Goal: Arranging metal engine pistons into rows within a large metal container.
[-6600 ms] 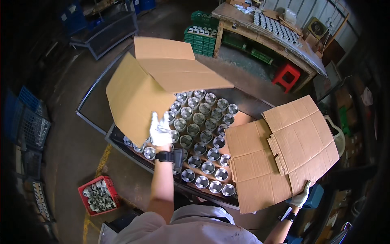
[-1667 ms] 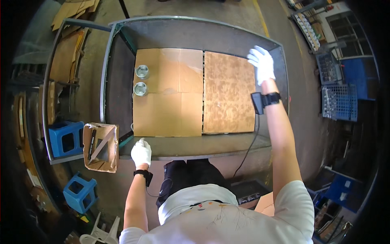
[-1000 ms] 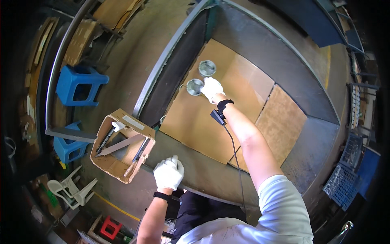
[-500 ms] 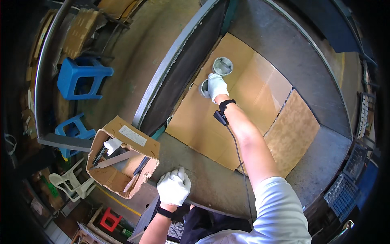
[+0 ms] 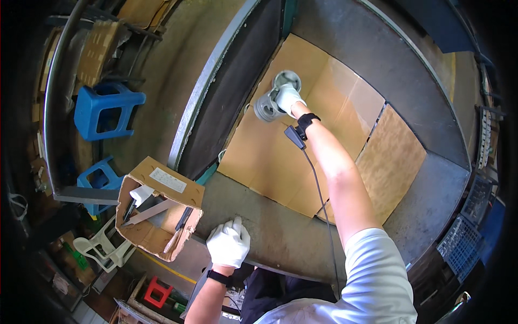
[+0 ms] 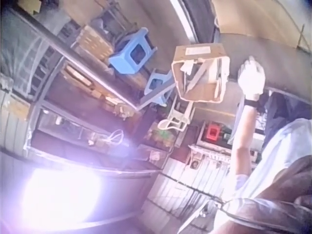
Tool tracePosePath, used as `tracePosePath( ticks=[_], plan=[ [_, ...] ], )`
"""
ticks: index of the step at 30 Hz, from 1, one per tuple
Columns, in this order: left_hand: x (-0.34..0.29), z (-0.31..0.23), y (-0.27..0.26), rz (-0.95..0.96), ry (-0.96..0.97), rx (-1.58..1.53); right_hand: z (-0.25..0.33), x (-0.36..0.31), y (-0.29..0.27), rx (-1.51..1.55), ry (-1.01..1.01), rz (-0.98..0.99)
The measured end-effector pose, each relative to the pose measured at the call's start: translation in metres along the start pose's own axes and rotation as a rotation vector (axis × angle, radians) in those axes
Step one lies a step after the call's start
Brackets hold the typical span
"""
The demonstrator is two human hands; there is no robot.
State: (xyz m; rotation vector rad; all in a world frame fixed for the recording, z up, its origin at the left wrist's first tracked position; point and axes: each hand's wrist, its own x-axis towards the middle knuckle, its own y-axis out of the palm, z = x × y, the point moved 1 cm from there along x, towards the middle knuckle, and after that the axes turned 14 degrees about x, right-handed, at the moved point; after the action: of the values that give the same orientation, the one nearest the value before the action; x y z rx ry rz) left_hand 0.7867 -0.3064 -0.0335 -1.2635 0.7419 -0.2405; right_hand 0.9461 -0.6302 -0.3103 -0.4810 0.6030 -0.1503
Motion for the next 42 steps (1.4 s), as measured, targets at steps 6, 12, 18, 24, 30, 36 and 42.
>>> tracePosePath(
  ticks=[6,12,18,24,30,36,42],
  plan=[
    [0.006,-0.008,0.001,0.011,0.043,0.021,-0.004,-0.121,-0.037,1.294,0.11,0.265],
    [0.005,-0.019,0.01,-0.064,0.145,0.03,-0.018,-0.334,-0.072,1.423,0.161,0.236],
    [-0.012,-0.015,0.013,-0.032,0.187,0.08,0.005,-0.512,-0.063,1.853,0.268,-0.097],
    [-0.012,-0.014,0.005,0.133,0.13,0.189,0.055,-0.662,-0.035,1.527,-0.018,-0.404],
    [0.005,-0.005,0.033,0.14,0.436,0.031,0.091,-0.804,0.046,1.811,-0.204,-0.709],
    [0.023,-0.009,0.043,0.559,0.467,-0.509,0.11,-0.901,0.147,2.028,-0.19,-1.428],
    [-0.041,-0.122,-0.004,0.296,0.776,-0.416,0.129,-0.967,0.238,1.913,-0.252,-1.874]
  ],
)
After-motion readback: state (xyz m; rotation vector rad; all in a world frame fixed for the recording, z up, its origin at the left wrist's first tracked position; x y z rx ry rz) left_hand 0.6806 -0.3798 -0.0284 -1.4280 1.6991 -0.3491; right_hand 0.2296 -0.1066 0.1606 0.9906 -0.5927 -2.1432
